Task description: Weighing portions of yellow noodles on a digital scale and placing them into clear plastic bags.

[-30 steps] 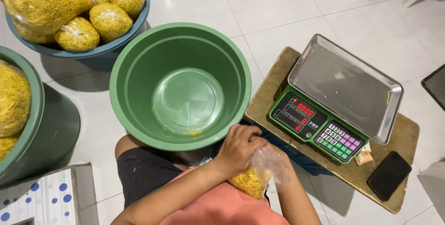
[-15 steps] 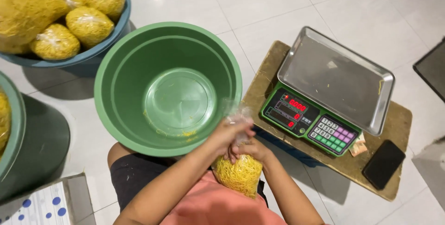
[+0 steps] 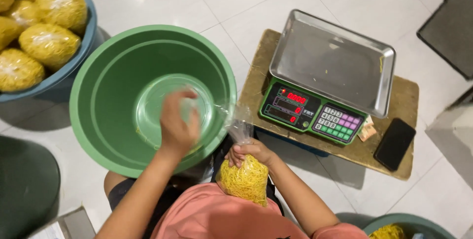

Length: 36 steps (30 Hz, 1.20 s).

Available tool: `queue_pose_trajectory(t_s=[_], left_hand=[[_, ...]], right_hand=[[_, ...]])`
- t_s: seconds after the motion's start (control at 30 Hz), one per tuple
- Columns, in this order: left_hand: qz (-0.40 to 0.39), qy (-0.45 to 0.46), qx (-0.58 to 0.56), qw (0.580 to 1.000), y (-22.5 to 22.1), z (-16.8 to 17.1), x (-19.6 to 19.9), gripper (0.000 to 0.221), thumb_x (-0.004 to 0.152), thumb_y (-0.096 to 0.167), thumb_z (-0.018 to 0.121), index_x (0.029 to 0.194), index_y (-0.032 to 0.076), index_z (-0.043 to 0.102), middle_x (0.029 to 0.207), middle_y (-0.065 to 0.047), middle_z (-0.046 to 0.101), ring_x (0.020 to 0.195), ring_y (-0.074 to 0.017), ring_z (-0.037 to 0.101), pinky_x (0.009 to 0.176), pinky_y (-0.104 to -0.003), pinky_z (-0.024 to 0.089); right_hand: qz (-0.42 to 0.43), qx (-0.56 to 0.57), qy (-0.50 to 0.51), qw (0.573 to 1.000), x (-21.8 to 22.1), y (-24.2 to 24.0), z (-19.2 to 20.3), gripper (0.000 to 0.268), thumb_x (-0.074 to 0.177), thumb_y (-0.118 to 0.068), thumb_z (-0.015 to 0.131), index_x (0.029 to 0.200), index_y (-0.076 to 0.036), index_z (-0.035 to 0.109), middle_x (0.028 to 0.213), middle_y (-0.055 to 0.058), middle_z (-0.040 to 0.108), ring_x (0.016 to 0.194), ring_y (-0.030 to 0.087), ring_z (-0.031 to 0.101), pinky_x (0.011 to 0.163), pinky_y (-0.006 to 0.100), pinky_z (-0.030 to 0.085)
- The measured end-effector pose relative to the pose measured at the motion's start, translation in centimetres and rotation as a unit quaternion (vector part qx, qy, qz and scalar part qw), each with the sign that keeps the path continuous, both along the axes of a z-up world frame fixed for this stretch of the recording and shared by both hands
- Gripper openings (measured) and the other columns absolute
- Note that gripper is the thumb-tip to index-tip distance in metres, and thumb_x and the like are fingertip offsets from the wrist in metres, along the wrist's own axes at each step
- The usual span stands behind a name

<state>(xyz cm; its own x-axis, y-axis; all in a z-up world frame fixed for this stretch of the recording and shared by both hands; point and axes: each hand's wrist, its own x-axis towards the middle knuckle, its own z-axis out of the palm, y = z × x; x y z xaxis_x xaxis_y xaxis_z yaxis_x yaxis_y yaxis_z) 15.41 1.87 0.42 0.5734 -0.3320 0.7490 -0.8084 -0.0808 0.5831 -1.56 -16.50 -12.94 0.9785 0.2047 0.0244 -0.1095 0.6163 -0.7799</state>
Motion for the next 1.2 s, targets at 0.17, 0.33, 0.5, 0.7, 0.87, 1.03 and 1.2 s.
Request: queue_pose_trajectory(t_s=[0.17, 0.33, 0.5, 0.7, 0.87, 1.03, 1.2], left_hand=[[-0.086, -0.348, 0.213, 0.909, -0.2, -3.6, -3.5, 0.037, 0.102, 0.021, 0.047, 0.136, 0.028, 0.059, 0.150, -0.009, 0.054, 0.145, -0.0299, 0.043, 0.118, -0.057, 0.032], [-0.048, -0.427, 0.285, 0.857, -1.8, -5.0, -1.9, 0.038, 0.106, 0.027, 0.043, 0.140, 0.029, 0.058, 0.167, 0.001, 0.037, 0.158, -0.0213, 0.021, 0.125, -0.061, 0.008], [-0.162, -0.468, 0.270, 0.826, -2.7, -4.5, 1.0, 0.012, 0.097, 0.011, 0.051, 0.090, 0.014, 0.061, 0.068, -0.003, 0.049, 0.057, -0.0230, 0.058, 0.093, -0.048, 0.054], [-0.185, -0.411, 0.290, 0.844, -2.1, -8.1, 1.1, 0.021, 0.103, 0.015, 0.050, 0.083, 0.013, 0.054, 0.070, -0.004, 0.049, 0.061, -0.0255, 0.058, 0.067, -0.039, 0.052], [-0.132, -0.213, 0.400, 0.882, 0.3, -14.7, -3.9, 0.022, 0.101, 0.031, 0.051, 0.086, 0.015, 0.053, 0.078, -0.002, 0.054, 0.061, -0.0234, 0.063, 0.052, -0.036, 0.054], [-0.142, 0.092, 0.573, 0.802, 2.9, -6.3, -8.6, 0.023, 0.091, 0.022, 0.055, 0.099, 0.003, 0.063, 0.085, -0.019, 0.071, 0.065, -0.0382, 0.071, 0.058, -0.048, 0.058], [-0.208, 0.793, 0.244, 0.518, 2.8, -0.8, -7.2, 0.028, 0.098, 0.015, 0.059, 0.084, -0.008, 0.066, 0.051, -0.013, 0.053, 0.031, -0.0175, 0.041, 0.026, -0.027, 0.019]], right_hand=[[0.020, 0.042, 0.008, 0.999, 0.4, 1.1, -4.9, 0.021, 0.097, 0.000, 0.060, 0.108, 0.016, 0.064, 0.062, 0.015, 0.060, 0.073, 0.036, 0.076, 0.084, 0.054, 0.060], [0.075, 0.008, 0.015, 0.997, 1.3, 2.2, 0.0, 0.023, 0.105, -0.008, 0.057, 0.088, 0.005, 0.066, 0.063, 0.023, 0.066, 0.082, 0.038, 0.076, 0.087, 0.049, 0.058], [0.068, -0.215, 0.040, 0.973, 0.2, 0.6, 7.6, 0.018, 0.091, -0.025, 0.076, 0.094, -0.008, 0.081, 0.079, 0.005, 0.071, 0.085, 0.017, 0.067, 0.087, 0.036, 0.054], [0.014, -0.157, 0.064, 0.985, -1.5, 0.4, 6.4, 0.016, 0.088, -0.015, 0.078, 0.095, -0.001, 0.079, 0.079, 0.009, 0.074, 0.079, 0.017, 0.070, 0.080, 0.034, 0.057], [-0.076, -0.147, 0.104, 0.981, -2.6, 0.3, 4.3, 0.014, 0.086, -0.007, 0.081, 0.097, 0.003, 0.080, 0.078, 0.011, 0.076, 0.076, 0.014, 0.070, 0.072, 0.030, 0.058], [-0.011, -0.246, 0.126, 0.961, -2.5, 1.2, 7.2, 0.048, 0.092, -0.015, 0.074, 0.139, -0.012, 0.067, 0.075, -0.008, 0.063, 0.056, 0.001, 0.041, 0.051, 0.018, 0.030], [-0.010, -0.308, 0.071, 0.949, -2.0, 2.5, 8.2, 0.033, 0.081, -0.002, 0.069, 0.114, -0.001, 0.073, 0.085, 0.001, 0.075, 0.072, 0.007, 0.064, 0.065, 0.019, 0.053]])
